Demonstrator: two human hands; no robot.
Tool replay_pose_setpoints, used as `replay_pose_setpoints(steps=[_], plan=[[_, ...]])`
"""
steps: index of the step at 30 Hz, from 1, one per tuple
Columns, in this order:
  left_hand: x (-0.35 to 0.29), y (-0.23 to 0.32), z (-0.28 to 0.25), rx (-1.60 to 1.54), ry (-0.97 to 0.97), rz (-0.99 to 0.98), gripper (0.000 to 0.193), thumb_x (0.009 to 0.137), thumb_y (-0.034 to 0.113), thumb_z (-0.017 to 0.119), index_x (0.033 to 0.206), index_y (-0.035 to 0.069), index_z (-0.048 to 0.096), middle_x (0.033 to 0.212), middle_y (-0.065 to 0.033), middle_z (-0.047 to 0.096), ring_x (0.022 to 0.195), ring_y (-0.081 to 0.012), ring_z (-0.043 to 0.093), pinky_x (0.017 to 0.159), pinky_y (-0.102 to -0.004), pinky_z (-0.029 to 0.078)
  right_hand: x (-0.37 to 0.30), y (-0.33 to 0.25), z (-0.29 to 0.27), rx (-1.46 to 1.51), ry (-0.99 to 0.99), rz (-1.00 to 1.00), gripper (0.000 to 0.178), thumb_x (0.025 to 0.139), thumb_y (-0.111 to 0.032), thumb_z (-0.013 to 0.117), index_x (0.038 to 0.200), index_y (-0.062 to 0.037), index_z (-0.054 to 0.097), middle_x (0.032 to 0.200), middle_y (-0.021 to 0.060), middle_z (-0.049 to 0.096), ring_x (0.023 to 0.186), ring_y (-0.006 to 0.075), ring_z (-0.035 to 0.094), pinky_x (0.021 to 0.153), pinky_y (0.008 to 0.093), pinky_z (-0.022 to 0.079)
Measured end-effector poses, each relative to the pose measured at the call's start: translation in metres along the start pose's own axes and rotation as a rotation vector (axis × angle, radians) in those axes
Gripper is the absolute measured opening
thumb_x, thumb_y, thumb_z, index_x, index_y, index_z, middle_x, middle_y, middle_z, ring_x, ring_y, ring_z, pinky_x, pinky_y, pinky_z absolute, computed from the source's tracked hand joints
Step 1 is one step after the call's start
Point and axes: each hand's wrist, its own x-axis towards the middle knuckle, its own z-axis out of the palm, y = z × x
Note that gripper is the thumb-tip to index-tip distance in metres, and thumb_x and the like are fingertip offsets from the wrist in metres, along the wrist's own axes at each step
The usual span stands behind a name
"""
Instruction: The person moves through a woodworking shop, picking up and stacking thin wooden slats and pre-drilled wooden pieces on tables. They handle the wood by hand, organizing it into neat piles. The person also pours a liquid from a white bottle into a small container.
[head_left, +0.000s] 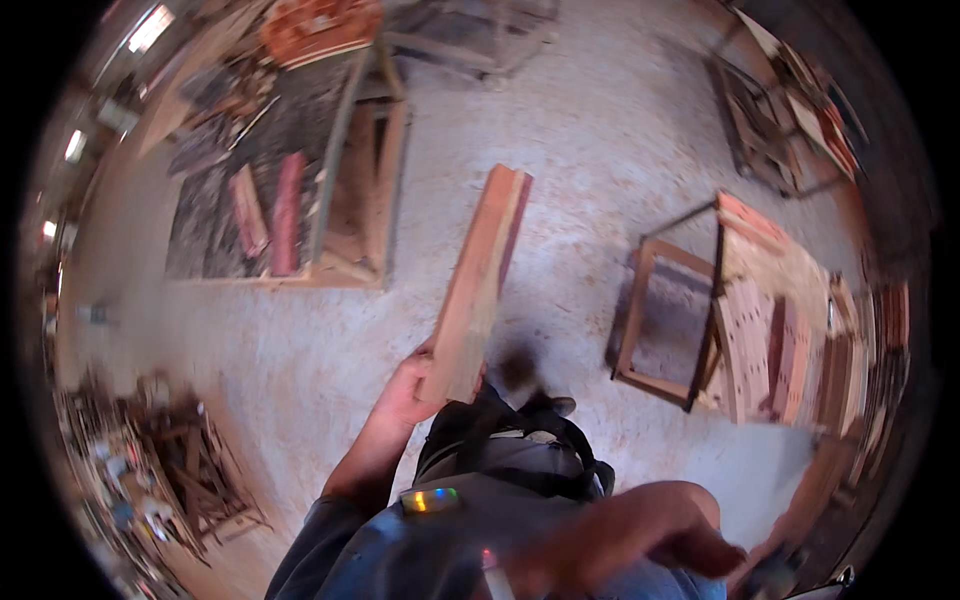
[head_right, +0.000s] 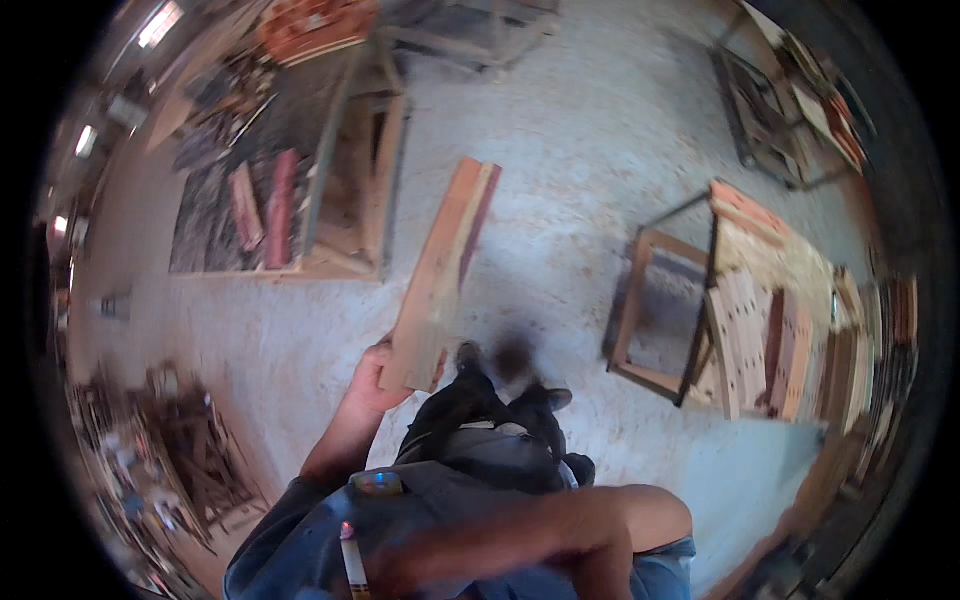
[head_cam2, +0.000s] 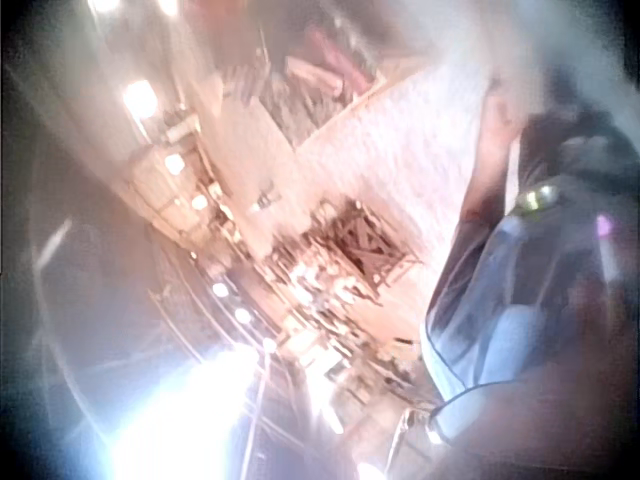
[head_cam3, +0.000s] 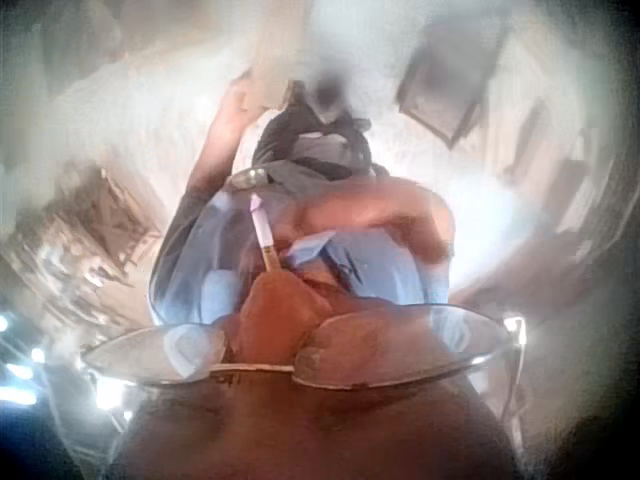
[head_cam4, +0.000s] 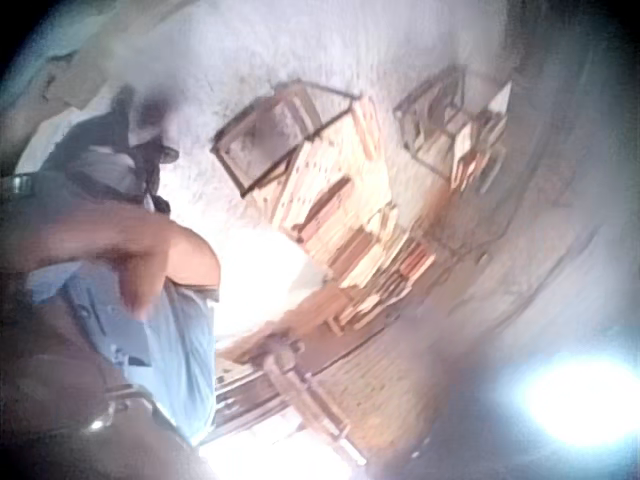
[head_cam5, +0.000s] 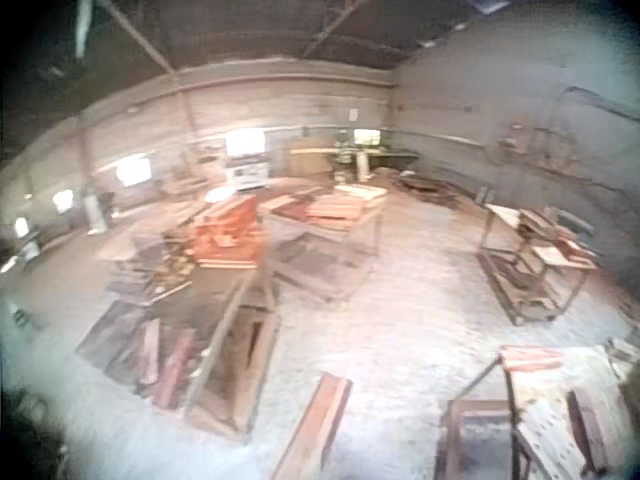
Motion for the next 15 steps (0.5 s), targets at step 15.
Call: replay_pose_setpoints(steps=[15], plan=[[-0.043, 0.060, -0.047, 0.358, 0.203, 0.244, 0.085, 0.078, 0.025, 0.070, 0.147, -0.001, 0.027, 0.136, -0.0104, 0.047, 0.125, -0.0176, 0.044, 0.106, -0.0329, 0.034, 0.061, 0.134, -0.218, -0.178, 1.147, 0.538, 0.045, 0.095, -0.021, 0.057, 0.131, 0.0034, 0.045, 0.115, 0.0086, 0.060, 0.100, 0.0148, 0.058, 0.084, 0.0304, 0.049]])
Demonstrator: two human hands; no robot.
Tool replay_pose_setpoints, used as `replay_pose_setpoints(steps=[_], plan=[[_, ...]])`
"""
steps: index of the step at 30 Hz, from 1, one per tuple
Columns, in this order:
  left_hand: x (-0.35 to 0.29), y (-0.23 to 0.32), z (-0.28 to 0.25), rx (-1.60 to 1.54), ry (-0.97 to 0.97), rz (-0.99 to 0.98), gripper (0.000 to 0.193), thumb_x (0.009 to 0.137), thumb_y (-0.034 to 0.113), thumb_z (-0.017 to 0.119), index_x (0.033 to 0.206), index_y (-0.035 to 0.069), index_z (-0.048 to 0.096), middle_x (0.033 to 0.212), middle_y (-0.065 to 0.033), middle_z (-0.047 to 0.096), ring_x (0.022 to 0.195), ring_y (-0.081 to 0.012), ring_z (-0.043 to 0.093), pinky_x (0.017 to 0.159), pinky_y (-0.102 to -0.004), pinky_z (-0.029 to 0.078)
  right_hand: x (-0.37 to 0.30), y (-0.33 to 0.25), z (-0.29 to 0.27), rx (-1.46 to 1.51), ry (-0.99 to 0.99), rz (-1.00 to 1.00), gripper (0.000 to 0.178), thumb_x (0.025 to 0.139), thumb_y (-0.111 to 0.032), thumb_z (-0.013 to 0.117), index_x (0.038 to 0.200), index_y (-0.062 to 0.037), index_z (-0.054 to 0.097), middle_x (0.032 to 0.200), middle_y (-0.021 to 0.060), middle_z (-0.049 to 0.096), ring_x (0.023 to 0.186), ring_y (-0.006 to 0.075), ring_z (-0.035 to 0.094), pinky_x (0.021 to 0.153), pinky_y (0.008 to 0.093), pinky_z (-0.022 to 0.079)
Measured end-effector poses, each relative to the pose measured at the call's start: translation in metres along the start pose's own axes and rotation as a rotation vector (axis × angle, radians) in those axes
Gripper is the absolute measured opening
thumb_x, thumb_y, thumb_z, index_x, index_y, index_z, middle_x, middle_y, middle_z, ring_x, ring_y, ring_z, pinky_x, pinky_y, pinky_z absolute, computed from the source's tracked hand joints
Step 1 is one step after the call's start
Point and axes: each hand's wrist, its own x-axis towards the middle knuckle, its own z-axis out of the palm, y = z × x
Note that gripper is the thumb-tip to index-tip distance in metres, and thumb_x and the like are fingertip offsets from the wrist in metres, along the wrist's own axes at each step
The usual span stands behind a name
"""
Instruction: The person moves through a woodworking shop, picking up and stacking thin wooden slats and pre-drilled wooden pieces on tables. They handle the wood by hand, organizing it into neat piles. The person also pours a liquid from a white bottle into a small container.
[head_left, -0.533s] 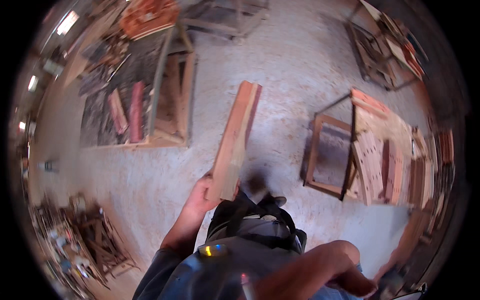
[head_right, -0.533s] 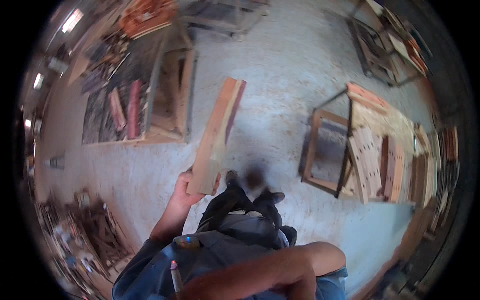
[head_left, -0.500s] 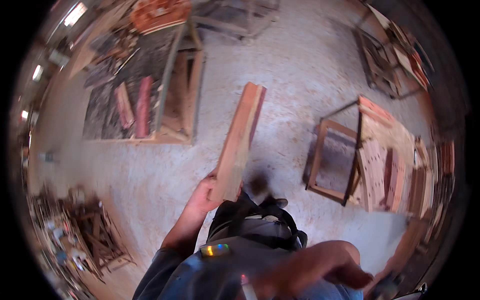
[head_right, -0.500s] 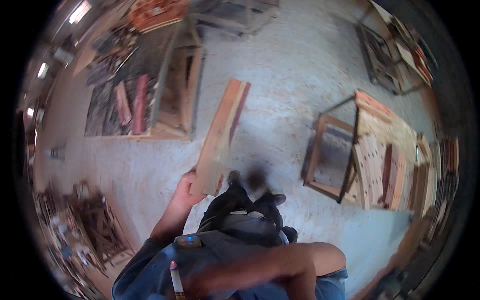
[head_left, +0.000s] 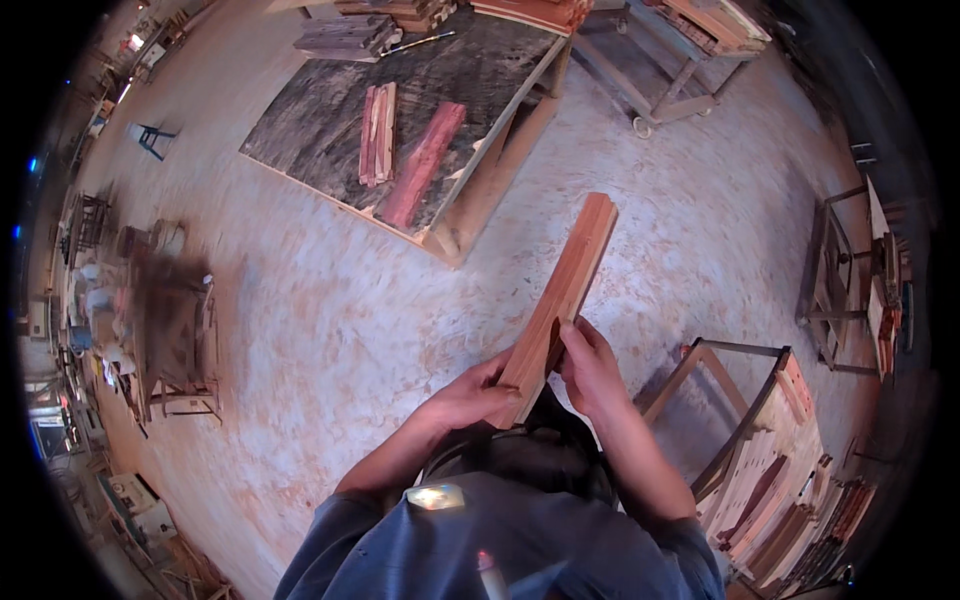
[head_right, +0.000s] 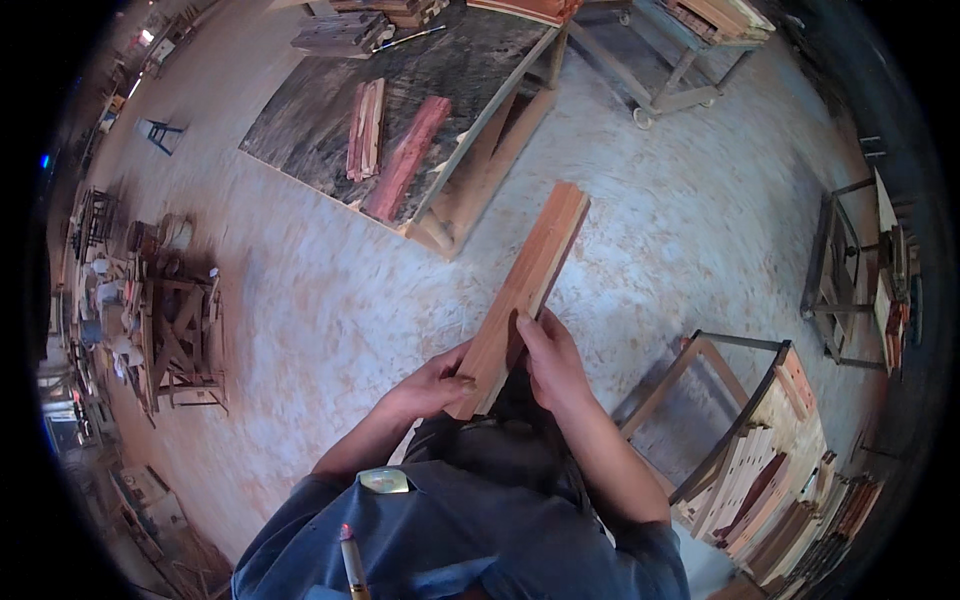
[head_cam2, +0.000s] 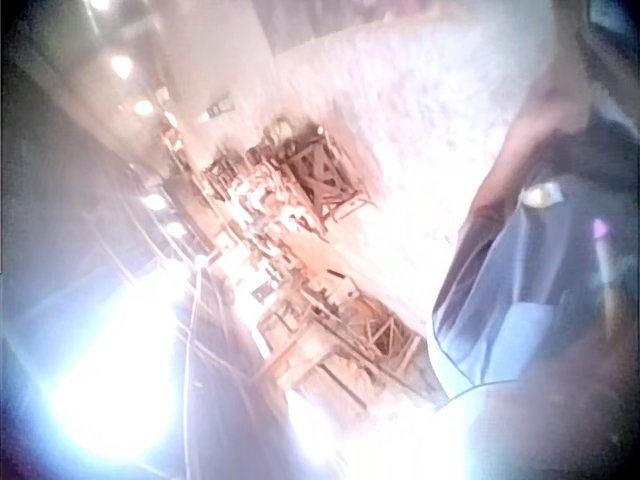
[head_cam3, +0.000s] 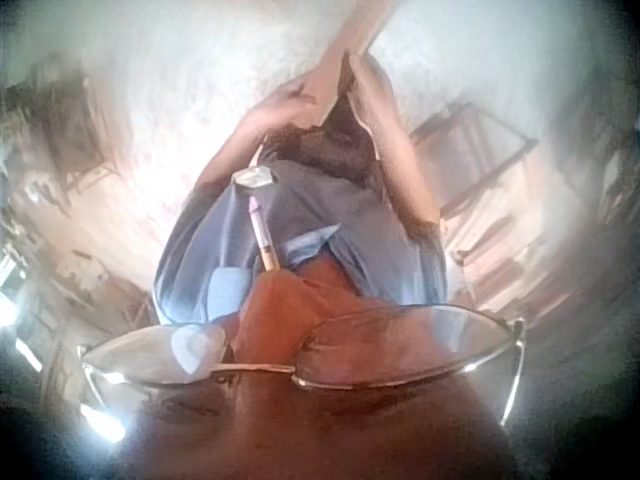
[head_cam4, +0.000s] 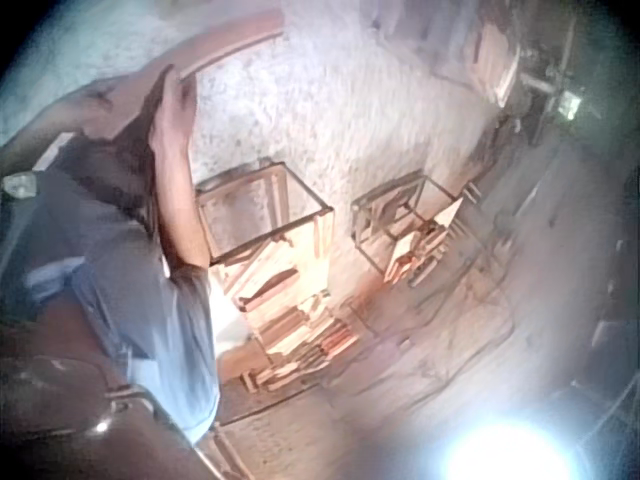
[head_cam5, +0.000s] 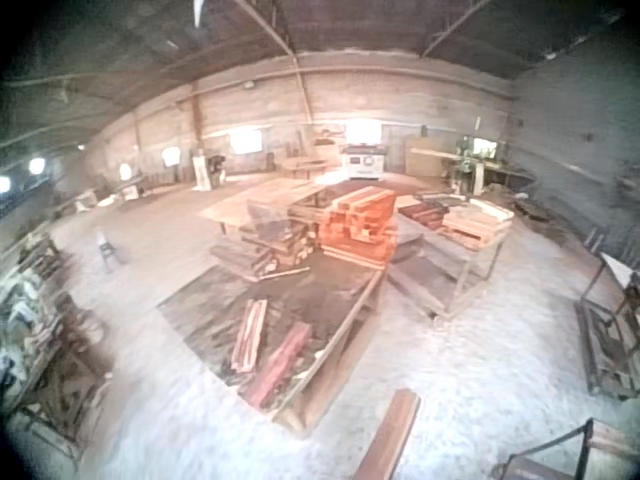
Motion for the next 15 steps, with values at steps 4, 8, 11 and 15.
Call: replay_pose_setpoints(steps=[4, 8, 11, 15], plan=[[0.025, 0.036, 0.008, 0.166, -0.003, 0.053, 0.082, 0.079, 0.016, 0.064, 0.148, -0.001, 0.023, 0.141, -0.0112, 0.042, 0.131, -0.0180, 0.037, 0.110, -0.0336, 0.028, 0.035, -0.008, -0.001, -0.025, -0.004, -0.044, 0.047, 0.093, -0.018, 0.061, 0.131, 0.0023, 0.044, 0.115, 0.0092, 0.059, 0.102, 0.0168, 0.057, 0.088, 0.0321, 0.047], [0.052, 0.059, 0.014, 0.284, 0.023, 0.125, 0.080, 0.079, 0.012, 0.061, 0.149, 0.001, 0.022, 0.140, -0.0117, 0.042, 0.131, -0.0186, 0.037, 0.110, -0.0339, 0.028, 0.068, -0.033, 0.004, 0.020, -0.036, -0.065, 0.046, 0.092, -0.017, 0.061, 0.131, 0.0013, 0.044, 0.113, 0.0098, 0.058, 0.104, 0.0178, 0.056, 0.090, 0.0332, 0.047], [0.071, 0.070, 0.009, 0.321, 0.093, 0.032, 0.077, 0.080, 0.010, 0.061, 0.148, 0.002, 0.025, 0.136, -0.0113, 0.047, 0.127, -0.0189, 0.042, 0.108, -0.0337, 0.032, 0.087, -0.046, 0.007, 0.010, -0.036, -0.068, 0.045, 0.092, -0.016, 0.061, 0.130, 0.0009, 0.044, 0.113, 0.0098, 0.057, 0.103, 0.0175, 0.056, 0.089, 0.0331, 0.047], [0.083, 0.081, 0.002, 0.348, 0.164, 0.010, 0.072, 0.081, 0.009, 0.062, 0.146, 0.005, 0.031, 0.130, -0.0108, 0.052, 0.121, -0.0193, 0.049, 0.103, -0.0336, 0.037, 0.109, -0.051, 0.013, -0.005, -0.028, -0.056, 0.043, 0.091, -0.012, 0.062, 0.128, 0.0001, 0.044, 0.112, 0.0092, 0.057, 0.101, 0.0173, 0.056, 0.088, 0.0330, 0.048]])
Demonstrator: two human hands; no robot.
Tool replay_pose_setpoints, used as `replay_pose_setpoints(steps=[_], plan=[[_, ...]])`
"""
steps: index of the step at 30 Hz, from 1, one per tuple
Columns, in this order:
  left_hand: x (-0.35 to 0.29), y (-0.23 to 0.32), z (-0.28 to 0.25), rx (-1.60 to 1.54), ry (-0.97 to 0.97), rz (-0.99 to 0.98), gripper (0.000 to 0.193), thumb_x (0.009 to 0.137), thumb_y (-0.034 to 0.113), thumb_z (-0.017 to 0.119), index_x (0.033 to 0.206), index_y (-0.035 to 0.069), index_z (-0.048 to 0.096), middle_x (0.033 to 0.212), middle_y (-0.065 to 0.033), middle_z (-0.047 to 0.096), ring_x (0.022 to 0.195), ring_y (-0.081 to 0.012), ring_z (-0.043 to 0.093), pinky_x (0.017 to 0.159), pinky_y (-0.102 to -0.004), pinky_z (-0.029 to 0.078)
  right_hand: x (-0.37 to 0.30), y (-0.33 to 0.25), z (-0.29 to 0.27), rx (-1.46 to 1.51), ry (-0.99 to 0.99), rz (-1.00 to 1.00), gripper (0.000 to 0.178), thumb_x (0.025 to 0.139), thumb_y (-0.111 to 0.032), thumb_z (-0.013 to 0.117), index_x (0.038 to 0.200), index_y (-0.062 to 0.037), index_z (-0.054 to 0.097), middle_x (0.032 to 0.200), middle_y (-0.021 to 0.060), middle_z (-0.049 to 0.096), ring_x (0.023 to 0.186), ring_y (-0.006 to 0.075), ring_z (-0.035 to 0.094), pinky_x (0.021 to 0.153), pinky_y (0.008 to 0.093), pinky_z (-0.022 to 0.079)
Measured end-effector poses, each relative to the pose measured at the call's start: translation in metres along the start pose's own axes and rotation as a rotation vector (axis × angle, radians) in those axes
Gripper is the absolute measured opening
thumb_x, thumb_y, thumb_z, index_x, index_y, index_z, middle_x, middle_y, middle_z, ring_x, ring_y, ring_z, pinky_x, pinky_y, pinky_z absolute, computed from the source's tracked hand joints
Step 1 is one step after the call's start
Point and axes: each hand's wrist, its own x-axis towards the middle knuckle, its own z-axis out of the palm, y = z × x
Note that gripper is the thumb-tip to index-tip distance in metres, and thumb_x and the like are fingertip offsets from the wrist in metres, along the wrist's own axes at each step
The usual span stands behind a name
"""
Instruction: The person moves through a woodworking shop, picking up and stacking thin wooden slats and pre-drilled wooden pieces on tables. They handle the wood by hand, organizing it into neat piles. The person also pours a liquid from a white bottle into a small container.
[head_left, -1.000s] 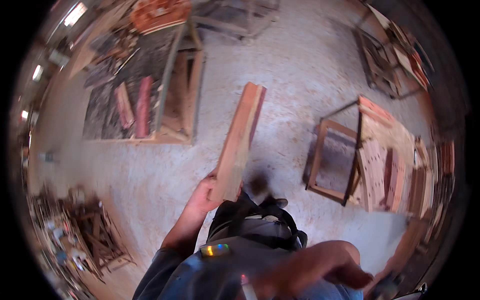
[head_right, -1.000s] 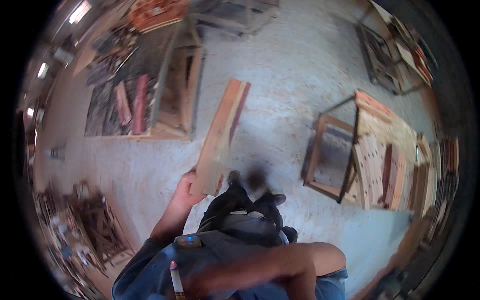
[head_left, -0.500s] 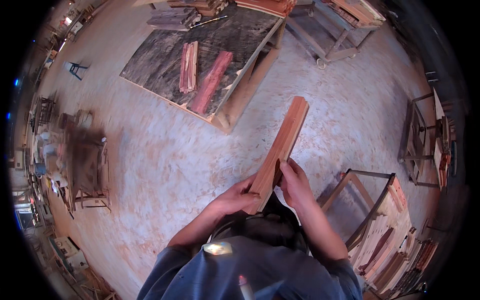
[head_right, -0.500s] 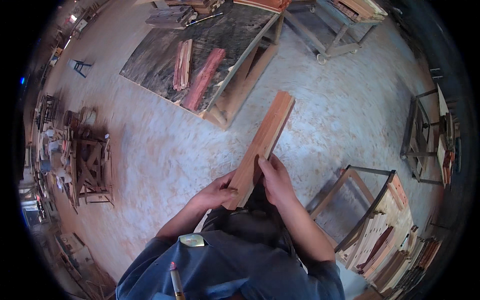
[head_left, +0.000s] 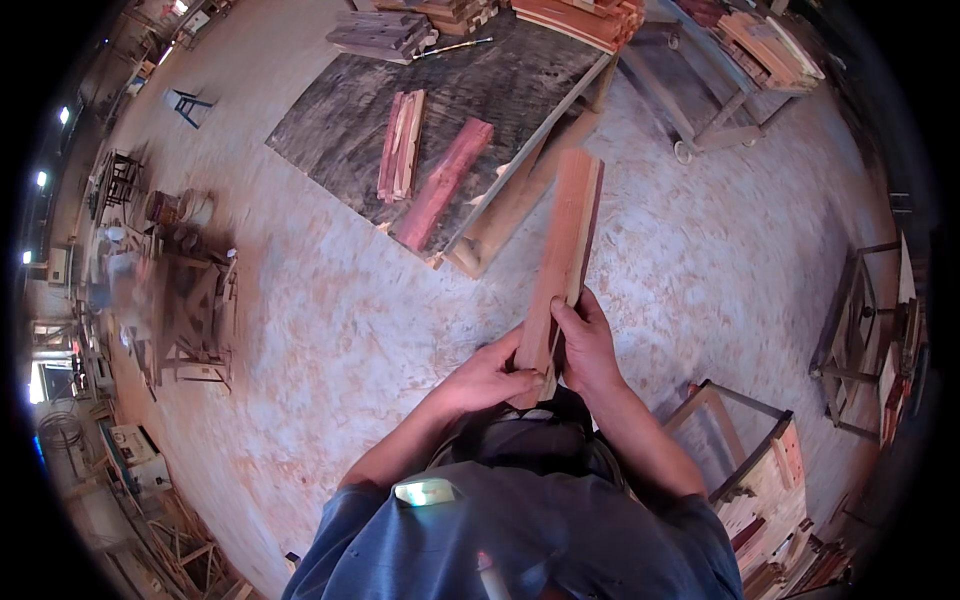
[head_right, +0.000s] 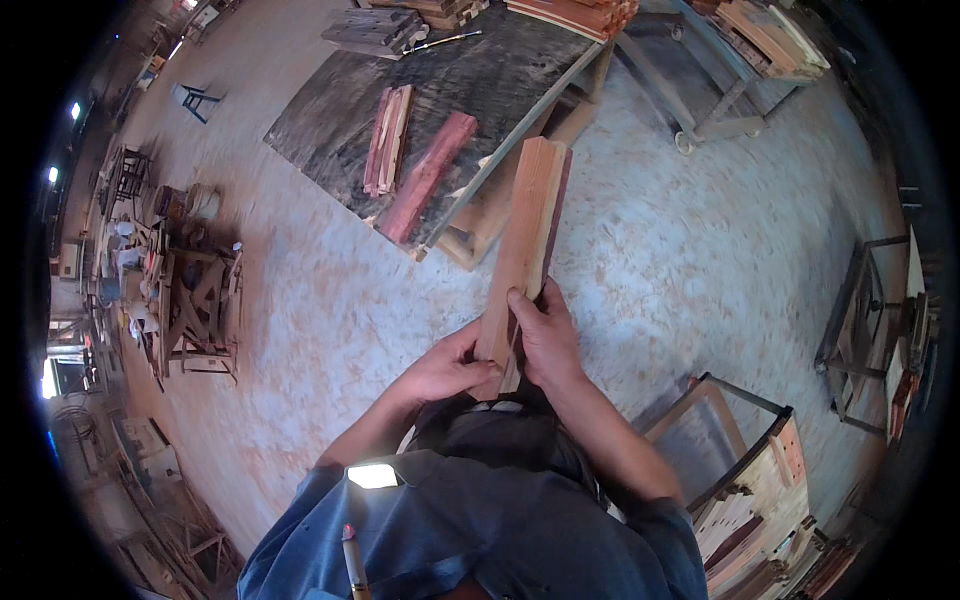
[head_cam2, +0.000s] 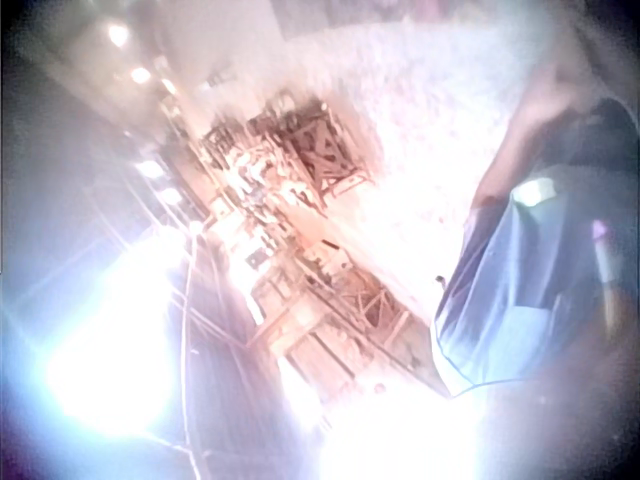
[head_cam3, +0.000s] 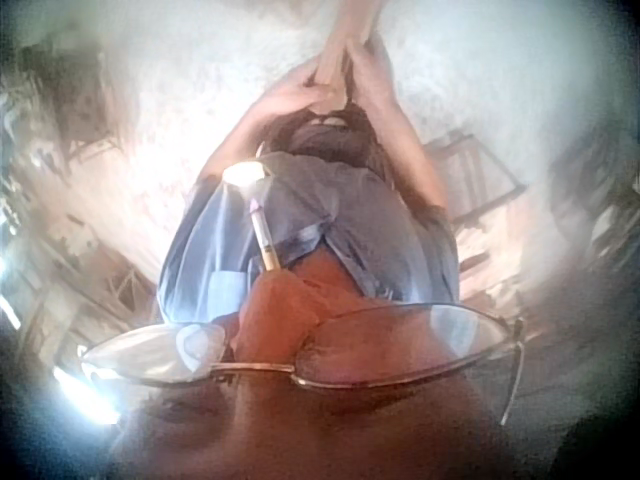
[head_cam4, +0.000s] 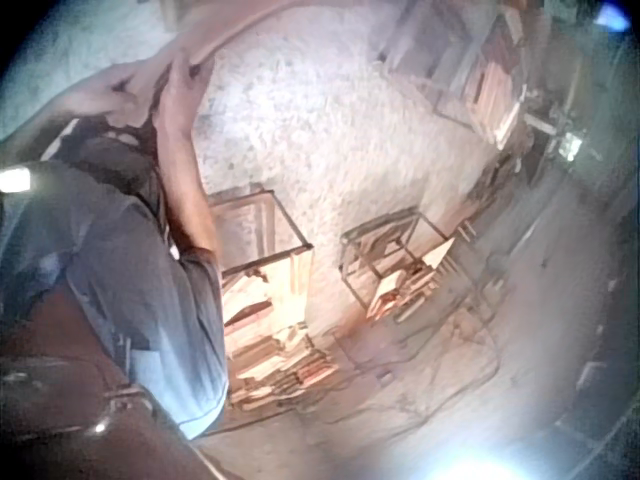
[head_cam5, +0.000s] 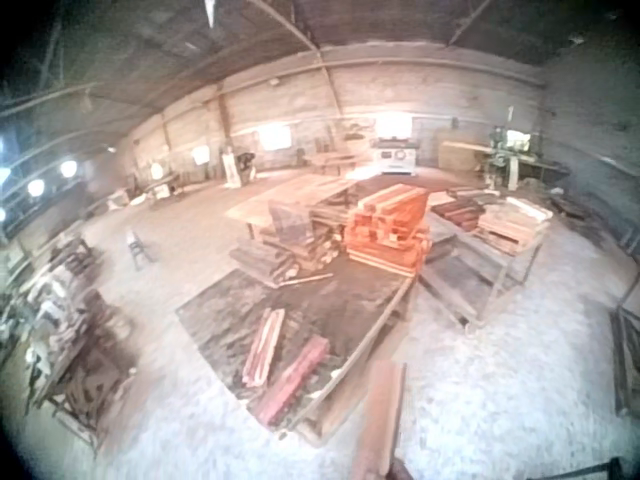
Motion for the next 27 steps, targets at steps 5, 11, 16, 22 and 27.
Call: replay_pose_setpoints(steps=[5, 11, 16, 22, 27], plan=[[0.005, 0.003, -0.027, -0.140, 0.070, -0.125, 0.066, 0.080, 0.009, 0.062, 0.142, 0.004, 0.039, 0.119, -0.0054, 0.057, 0.108, -0.0145, 0.054, 0.094, -0.0310, 0.044, 0.029, 0.015, 0.016, -0.040, 0.023, -0.007, 0.036, 0.093, -0.013, 0.059, 0.125, -0.0011, 0.048, 0.108, 0.0079, 0.059, 0.096, 0.0164, 0.059, 0.084, 0.0337, 0.051], [0.016, -0.034, -0.082, -0.374, 0.221, -0.020, 0.060, 0.077, 0.005, 0.053, 0.136, 0.002, 0.044, 0.101, -0.0067, 0.060, 0.083, -0.0167, 0.061, 0.073, -0.0307, 0.050, 0.074, 0.033, 0.021, -0.070, 0.085, 0.128, 0.031, 0.093, -0.021, 0.060, 0.115, -0.0014, 0.049, 0.091, 0.0063, 0.059, 0.077, 0.0146, 0.058, 0.065, 0.0308, 0.050], [0.023, -0.017, -0.143, -0.676, 0.188, -0.010, 0.053, 0.072, 0.011, 0.056, 0.124, 0.001, 0.049, 0.104, -0.0134, 0.059, 0.074, -0.0225, 0.062, 0.061, -0.0329, 0.051, 0.095, 0.032, 0.059, 0.034, 0.195, 0.123, 0.023, 0.094, -0.024, 0.060, 0.104, -0.0072, 0.048, 0.081, 0.0050, 0.056, 0.060, 0.0148, 0.055, 0.047, 0.0322, 0.048], [0.025, -0.011, -0.227, -1.071, 0.032, 0.041, 0.047, 0.078, 0.022, 0.060, 0.117, -0.003, 0.048, 0.093, -0.0118, 0.056, 0.065, -0.0205, 0.055, 0.051, -0.0304, 0.044, 0.119, 0.049, 0.104, 0.115, 0.247, 0.129, 0.021, 0.094, -0.024, 0.060, 0.102, -0.0081, 0.050, 0.082, 0.0053, 0.057, 0.058, 0.0155, 0.056, 0.046, 0.0323, 0.047], [0.021, -0.023, -0.273, -1.149, 0.077, 0.013, 0.055, 0.092, 0.046, 0.056, 0.125, 0.003, 0.046, 0.090, -0.0083, 0.053, 0.063, -0.0173, 0.049, 0.049, -0.0286, 0.040, 0.129, 0.056, 0.127, 0.098, 0.271, 0.152, 0.020, 0.095, -0.024, 0.059, 0.103, -0.0081, 0.051, 0.082, 0.0051, 0.057, 0.060, 0.0153, 0.056, 0.046, 0.0320, 0.047]])
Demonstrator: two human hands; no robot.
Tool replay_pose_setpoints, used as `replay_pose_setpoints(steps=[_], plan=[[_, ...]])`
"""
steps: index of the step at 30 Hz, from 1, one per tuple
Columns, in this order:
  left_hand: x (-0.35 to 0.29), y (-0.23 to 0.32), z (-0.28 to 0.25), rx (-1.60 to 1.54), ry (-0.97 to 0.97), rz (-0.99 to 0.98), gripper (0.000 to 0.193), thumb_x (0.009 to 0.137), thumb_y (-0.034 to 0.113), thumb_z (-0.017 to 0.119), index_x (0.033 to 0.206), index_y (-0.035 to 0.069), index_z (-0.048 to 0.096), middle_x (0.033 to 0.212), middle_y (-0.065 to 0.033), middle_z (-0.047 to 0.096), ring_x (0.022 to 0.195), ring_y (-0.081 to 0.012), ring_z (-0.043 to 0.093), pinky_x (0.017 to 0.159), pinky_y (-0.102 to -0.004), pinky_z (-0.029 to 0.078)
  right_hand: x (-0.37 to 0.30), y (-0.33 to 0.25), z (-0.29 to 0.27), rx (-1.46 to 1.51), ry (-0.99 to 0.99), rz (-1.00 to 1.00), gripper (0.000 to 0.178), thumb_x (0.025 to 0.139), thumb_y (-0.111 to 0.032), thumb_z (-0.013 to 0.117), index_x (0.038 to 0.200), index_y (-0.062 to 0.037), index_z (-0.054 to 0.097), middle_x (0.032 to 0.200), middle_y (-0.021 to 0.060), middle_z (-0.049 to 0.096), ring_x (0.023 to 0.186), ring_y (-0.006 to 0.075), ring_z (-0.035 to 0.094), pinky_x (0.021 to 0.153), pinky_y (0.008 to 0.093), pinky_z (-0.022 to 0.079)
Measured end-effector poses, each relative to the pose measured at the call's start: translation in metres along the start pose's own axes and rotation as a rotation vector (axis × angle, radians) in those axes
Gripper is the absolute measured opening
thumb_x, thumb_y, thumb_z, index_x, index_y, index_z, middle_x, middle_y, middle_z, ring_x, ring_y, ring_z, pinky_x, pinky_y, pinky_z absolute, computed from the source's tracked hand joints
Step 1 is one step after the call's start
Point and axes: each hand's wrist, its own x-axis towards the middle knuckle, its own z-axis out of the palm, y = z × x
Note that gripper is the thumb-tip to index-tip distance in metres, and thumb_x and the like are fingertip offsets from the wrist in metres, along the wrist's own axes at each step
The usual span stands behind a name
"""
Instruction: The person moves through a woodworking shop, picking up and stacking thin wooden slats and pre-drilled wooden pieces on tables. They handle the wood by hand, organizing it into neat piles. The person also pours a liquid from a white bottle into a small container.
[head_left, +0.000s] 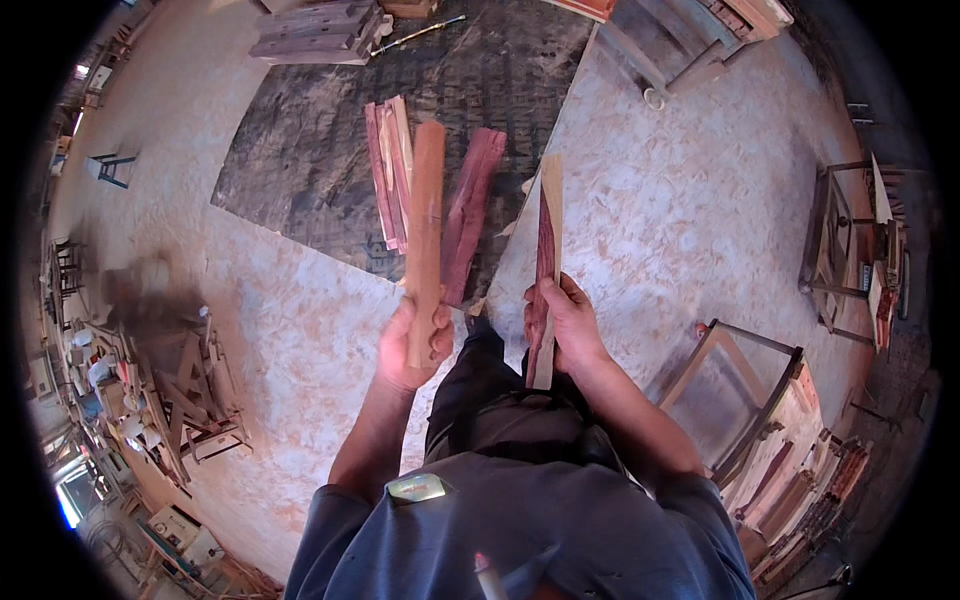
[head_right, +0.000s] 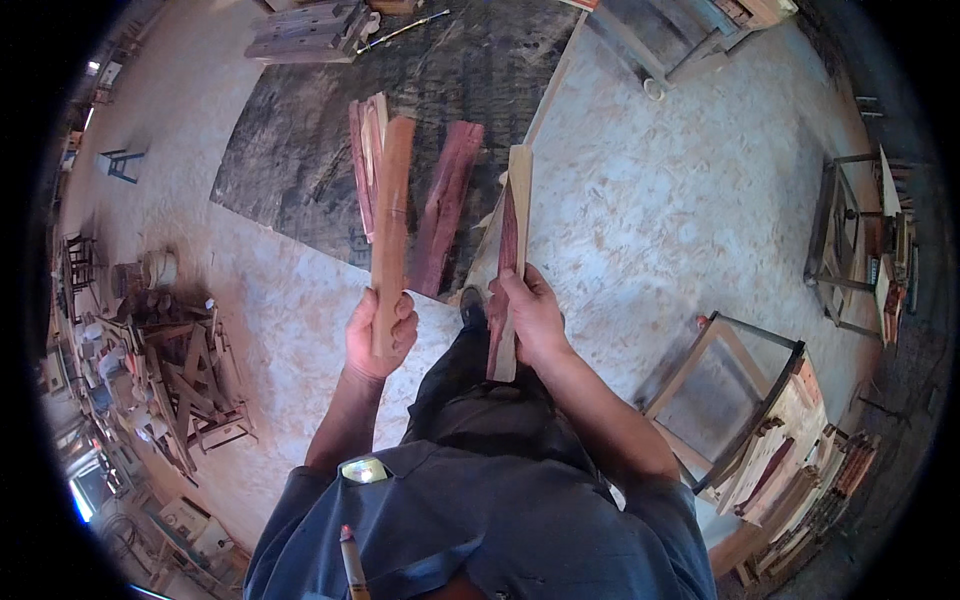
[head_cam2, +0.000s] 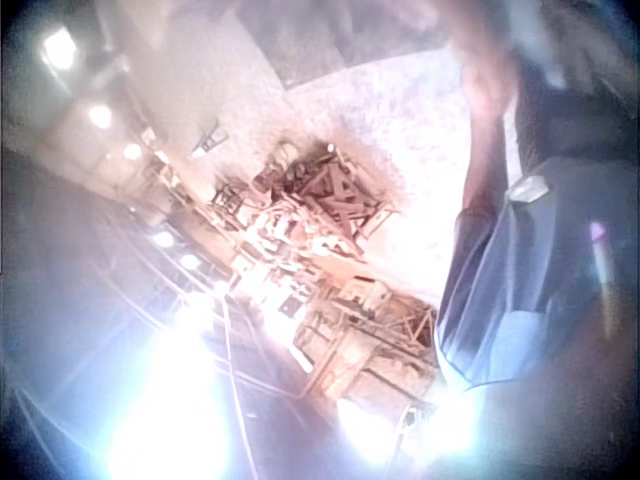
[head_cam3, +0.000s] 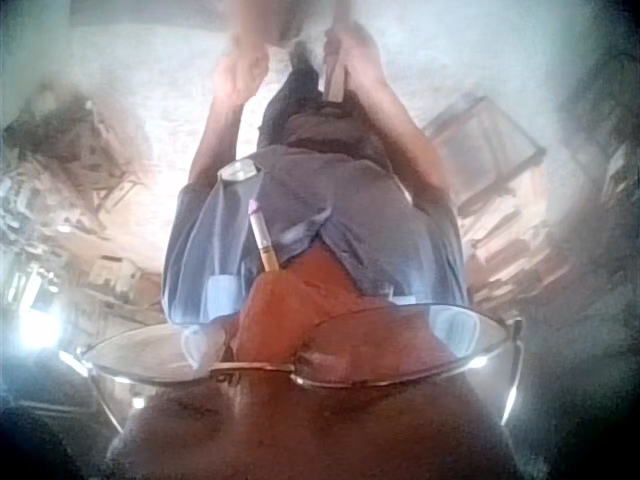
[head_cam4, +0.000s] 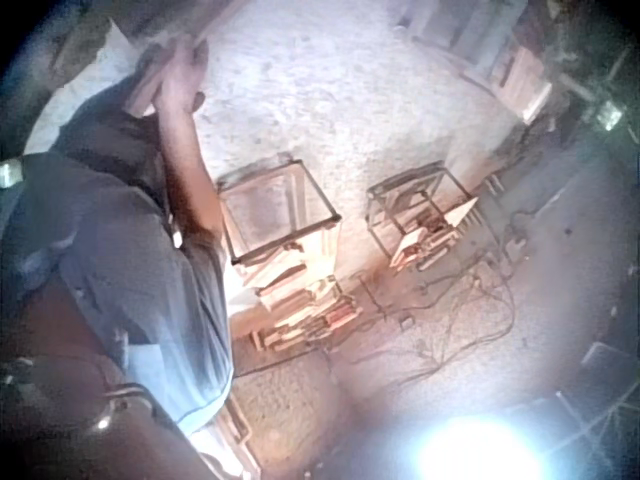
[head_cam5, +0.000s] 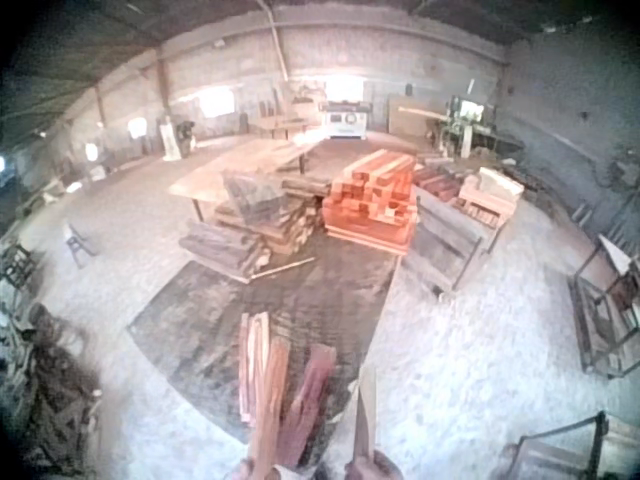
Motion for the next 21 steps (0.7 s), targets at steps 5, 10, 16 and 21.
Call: replay_pose_setpoints(steps=[5, 10, 16, 21], plan=[[0.007, 0.036, -0.027, 0.432, 0.264, 0.206, 0.038, 0.095, 0.040, 0.057, 0.114, 0.007, 0.051, 0.079, -0.0032, 0.055, 0.056, -0.0140, 0.050, 0.046, -0.0255, 0.040, 0.008, 0.011, 0.005, 0.019, 0.020, 0.010, 0.021, 0.095, -0.026, 0.059, 0.104, -0.0088, 0.052, 0.083, 0.0043, 0.058, 0.061, 0.0154, 0.056, 0.047, 0.0317, 0.047], [0.031, 0.076, -0.089, 1.009, 0.595, 0.384, 0.023, 0.095, 0.029, 0.060, 0.097, 0.008, 0.053, 0.070, 0.0005, 0.052, 0.051, -0.0093, 0.049, 0.042, -0.0249, 0.039, 0.014, 0.019, 0.005, -0.023, 0.062, 0.014, 0.021, 0.095, -0.027, 0.060, 0.105, -0.0092, 0.053, 0.084, 0.0033, 0.059, 0.063, 0.0142, 0.057, 0.048, 0.0313, 0.048], [0.057, 0.100, -0.175, 1.436, 0.669, 0.674, 0.019, 0.094, 0.022, 0.060, 0.098, 0.005, 0.054, 0.065, 0.0011, 0.048, 0.053, -0.0048, 0.042, 0.047, -0.0236, 0.034, 0.030, 0.031, 0.011, -0.099, 0.075, -0.027, 0.023, 0.094, -0.028, 0.061, 0.109, -0.0119, 0.054, 0.087, 0.0039, 0.060, 0.063, 0.0158, 0.056, 0.050, 0.0321, 0.047], [0.063, 0.091, -0.133, 1.140, 0.646, 0.574, 0.014, 0.096, 0.020, 0.056, 0.090, 0.009, 0.051, 0.060, 0.0059, 0.043, 0.045, -0.0028, 0.037, 0.039, -0.0210, 0.027, 0.069, 0.059, 0.002, -0.226, 0.045, -0.183, 0.026, 0.095, -0.025, 0.058, 0.109, -0.0042, 0.053, 0.077, 0.0025, 0.054, 0.063, 0.0114, 0.052, 0.056, 0.0288, 0.045]])
